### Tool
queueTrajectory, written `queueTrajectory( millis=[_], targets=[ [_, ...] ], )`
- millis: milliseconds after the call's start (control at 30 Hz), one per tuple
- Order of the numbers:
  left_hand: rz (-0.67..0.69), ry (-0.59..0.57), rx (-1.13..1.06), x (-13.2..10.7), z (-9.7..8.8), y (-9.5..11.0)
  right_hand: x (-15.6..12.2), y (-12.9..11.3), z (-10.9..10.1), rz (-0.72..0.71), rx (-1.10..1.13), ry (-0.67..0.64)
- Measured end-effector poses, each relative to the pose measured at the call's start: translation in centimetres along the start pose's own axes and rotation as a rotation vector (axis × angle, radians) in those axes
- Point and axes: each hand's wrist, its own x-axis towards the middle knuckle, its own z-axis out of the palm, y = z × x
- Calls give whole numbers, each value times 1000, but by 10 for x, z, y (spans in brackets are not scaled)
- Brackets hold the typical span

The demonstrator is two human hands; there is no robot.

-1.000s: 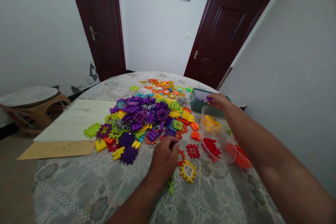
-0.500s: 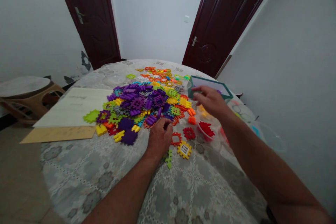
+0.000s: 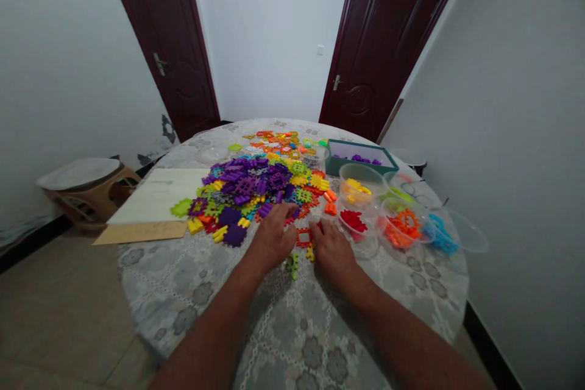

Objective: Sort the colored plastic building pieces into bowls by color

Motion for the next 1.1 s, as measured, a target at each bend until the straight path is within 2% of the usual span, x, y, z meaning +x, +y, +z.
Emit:
queueTrajectory(
  millis=[67, 133, 200, 267, 333, 400, 467, 533, 633, 700, 867, 967, 1100],
  targets=[
    [101, -139, 88, -20, -2, -5, -1, 2, 5, -30, 47, -10],
    [114, -250, 148, -42, 6, -12, -3, 4, 11, -85, 144, 10],
    [65, -242, 226, -60, 21, -19, -3, 6, 15, -130, 317, 71],
    [52, -188, 292, -70, 38, -25, -2, 6, 16, -175, 562, 134],
    [74, -132, 328, -72, 52, -28, 1, 6, 14, -206, 826, 154],
    [106, -94, 343, -70, 59, -29, 4, 8, 10, -202, 992, 147],
    [130, -78, 360, -68, 60, -28, 5, 11, 7, -170, 966, 159],
    [145, -75, 382, -68, 58, -27, 5, 15, 4, -150, 777, 152],
    [151, -63, 378, -68, 54, -26, 2, 17, 1, -107, 476, 45],
    [143, -58, 348, -68, 52, -24, 0, 15, -1, -79, 389, -13],
    [92, -63, 257, -66, 46, -16, 1, 13, -2, -29, 511, -2],
    [127, -95, 193, -66, 43, -14, 3, 15, 0, -9, 586, -12],
    [146, -114, 171, -66, 42, -14, 3, 15, 3, -5, 541, -7]
  ],
)
